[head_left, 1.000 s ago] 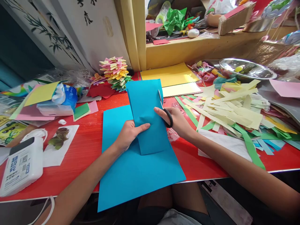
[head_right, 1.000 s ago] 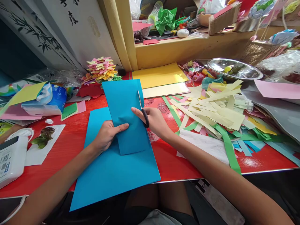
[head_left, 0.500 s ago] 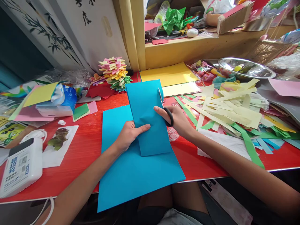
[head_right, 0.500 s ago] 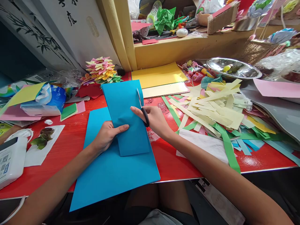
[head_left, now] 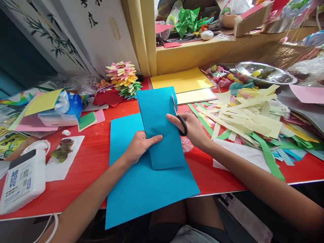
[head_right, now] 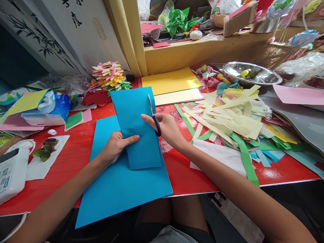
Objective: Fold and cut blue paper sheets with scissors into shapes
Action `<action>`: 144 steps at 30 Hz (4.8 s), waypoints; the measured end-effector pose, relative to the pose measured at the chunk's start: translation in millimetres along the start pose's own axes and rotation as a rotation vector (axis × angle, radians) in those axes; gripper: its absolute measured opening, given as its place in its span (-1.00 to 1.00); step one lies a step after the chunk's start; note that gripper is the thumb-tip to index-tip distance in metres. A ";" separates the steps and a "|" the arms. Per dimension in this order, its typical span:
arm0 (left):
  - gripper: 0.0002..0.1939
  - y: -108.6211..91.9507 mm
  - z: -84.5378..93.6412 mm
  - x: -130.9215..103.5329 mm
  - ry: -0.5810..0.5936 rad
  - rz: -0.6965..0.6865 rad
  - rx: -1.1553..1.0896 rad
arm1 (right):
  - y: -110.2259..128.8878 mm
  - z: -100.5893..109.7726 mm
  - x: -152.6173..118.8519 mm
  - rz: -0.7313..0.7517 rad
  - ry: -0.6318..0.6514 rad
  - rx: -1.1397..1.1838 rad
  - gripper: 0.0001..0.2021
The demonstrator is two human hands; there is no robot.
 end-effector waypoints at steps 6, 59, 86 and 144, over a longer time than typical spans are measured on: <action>-0.57 3.1 0.0 -0.2 0.011 0.021 0.020 | -0.2 2.4 0.7 -0.008 -0.023 -0.027 -0.44; -0.66 6.8 -4.2 -0.5 0.029 0.099 0.226 | -4.1 8.5 0.7 0.029 -0.068 0.001 -0.49; -0.58 6.4 -5.7 0.1 0.080 0.119 0.093 | -5.3 10.5 2.7 -0.029 -0.093 0.096 -0.47; -0.67 3.1 95.5 7.5 -0.666 -0.265 -0.347 | -45.2 32.5 22.8 0.043 0.581 -0.682 -0.72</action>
Point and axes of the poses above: each hand's wrist, its own x-axis towards the middle knuckle, its own z-axis out of the back of the hand, y = z × x, the point moved 6 cm from there along x, towards the middle knuckle, and after that the axes turned 8 degrees about y, right-handed, at the moved point
